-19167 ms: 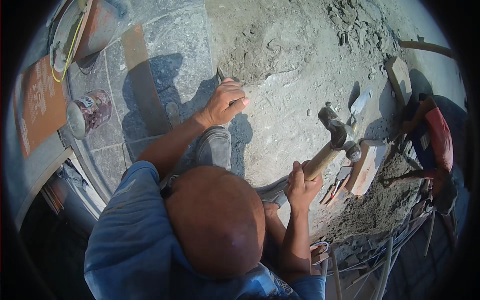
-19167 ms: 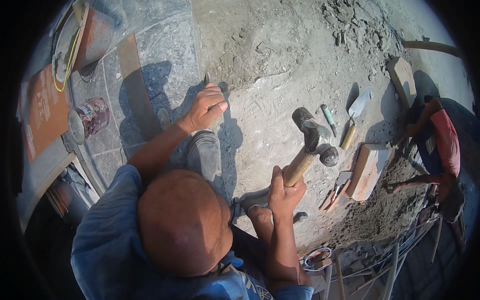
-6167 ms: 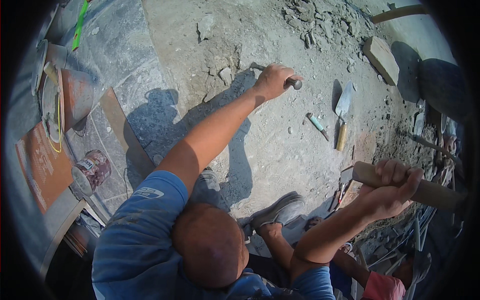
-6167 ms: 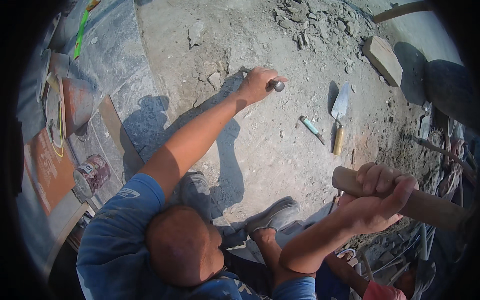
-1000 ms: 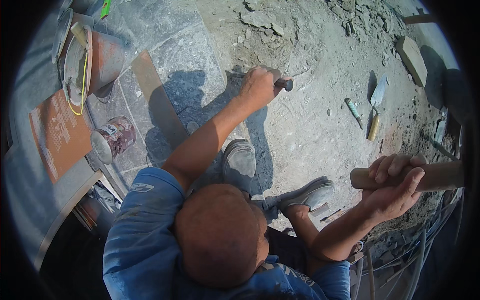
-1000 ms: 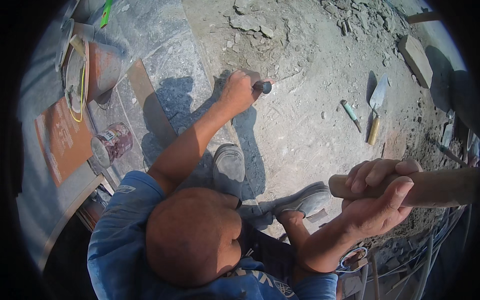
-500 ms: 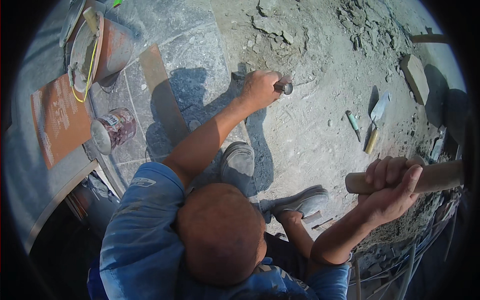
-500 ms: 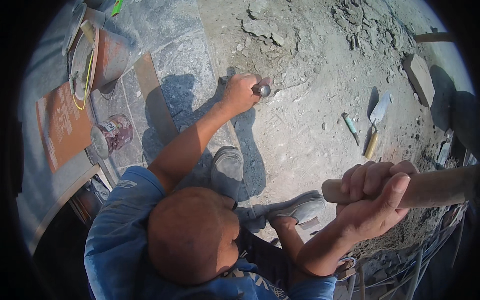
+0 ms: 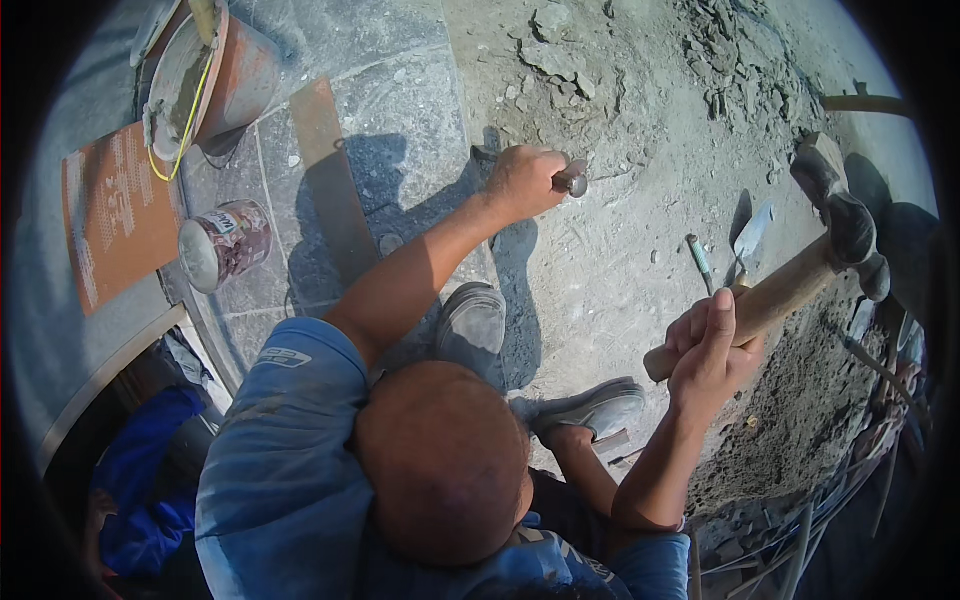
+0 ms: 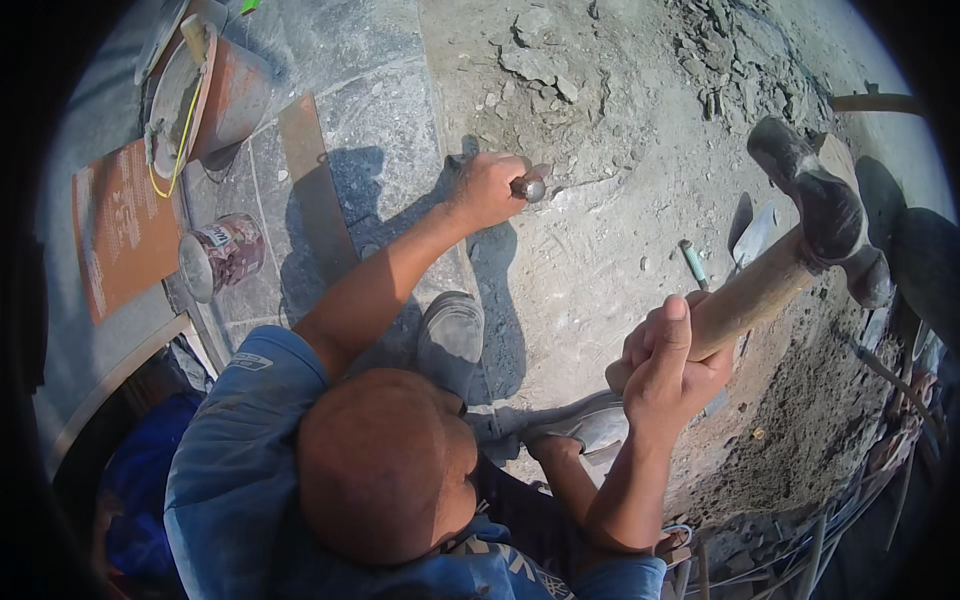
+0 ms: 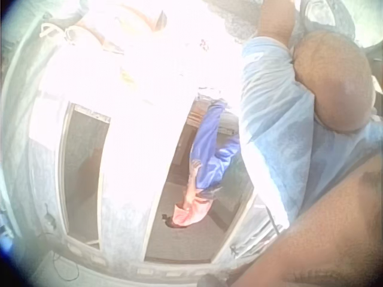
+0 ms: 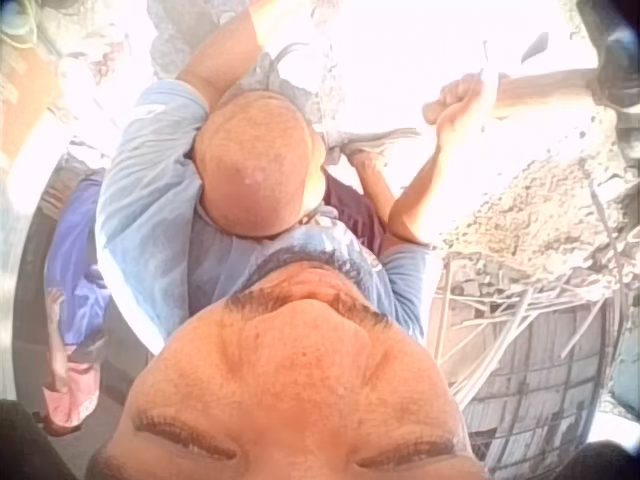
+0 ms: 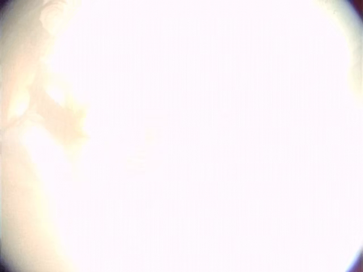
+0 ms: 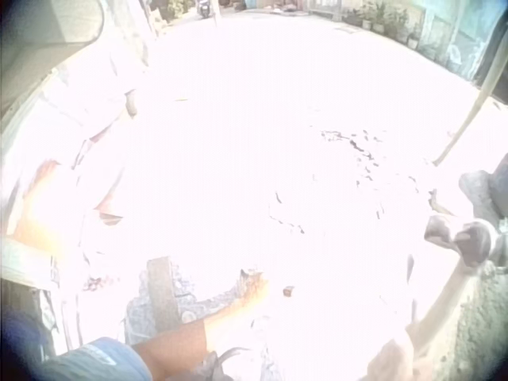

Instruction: The person uses a hammer and a chisel to break off pieces from a stone surface, then uses a trowel to move and scrape sand and debris.

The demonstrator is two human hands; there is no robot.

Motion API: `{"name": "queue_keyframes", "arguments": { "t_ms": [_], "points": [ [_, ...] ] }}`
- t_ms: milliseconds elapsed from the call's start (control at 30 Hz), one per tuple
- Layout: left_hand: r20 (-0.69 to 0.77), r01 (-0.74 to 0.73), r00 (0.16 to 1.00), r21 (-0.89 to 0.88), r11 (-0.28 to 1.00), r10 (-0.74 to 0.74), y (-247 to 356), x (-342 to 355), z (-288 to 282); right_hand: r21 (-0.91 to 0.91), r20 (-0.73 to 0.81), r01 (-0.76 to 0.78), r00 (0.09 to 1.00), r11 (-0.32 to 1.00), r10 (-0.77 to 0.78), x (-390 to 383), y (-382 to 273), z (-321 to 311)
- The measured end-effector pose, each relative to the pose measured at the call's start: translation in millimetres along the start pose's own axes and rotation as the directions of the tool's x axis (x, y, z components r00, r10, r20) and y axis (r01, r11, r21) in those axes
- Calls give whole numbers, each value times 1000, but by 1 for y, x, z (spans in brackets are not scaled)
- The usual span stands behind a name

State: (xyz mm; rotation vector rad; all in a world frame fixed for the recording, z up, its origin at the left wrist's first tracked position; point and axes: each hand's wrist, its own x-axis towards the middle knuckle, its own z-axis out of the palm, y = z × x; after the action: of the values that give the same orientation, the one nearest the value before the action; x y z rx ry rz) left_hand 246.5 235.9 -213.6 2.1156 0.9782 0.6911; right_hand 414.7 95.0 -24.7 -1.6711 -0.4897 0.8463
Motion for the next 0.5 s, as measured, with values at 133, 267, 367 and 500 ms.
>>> {"name": "queue_keyframes", "arguments": {
  "t_ms": [133,267,367,500],
  "points": [
    [24,30,999,75,997,-32,4,6,-5,84,-161,605,792,792,-589,29,-109,-53],
    [-27,8,1000,-23,1000,-8,3,5,1,436,-313,604,797,667,-517,-3,-48,3],
    [-64,-72,996,-50,996,68,-2,8,6,-291,313,-162,915,943,254,-37,101,31],
    [-87,-88,993,-64,994,83,1,-10,8,-234,190,-234,941,944,281,-36,61,-3]
  ]
}}
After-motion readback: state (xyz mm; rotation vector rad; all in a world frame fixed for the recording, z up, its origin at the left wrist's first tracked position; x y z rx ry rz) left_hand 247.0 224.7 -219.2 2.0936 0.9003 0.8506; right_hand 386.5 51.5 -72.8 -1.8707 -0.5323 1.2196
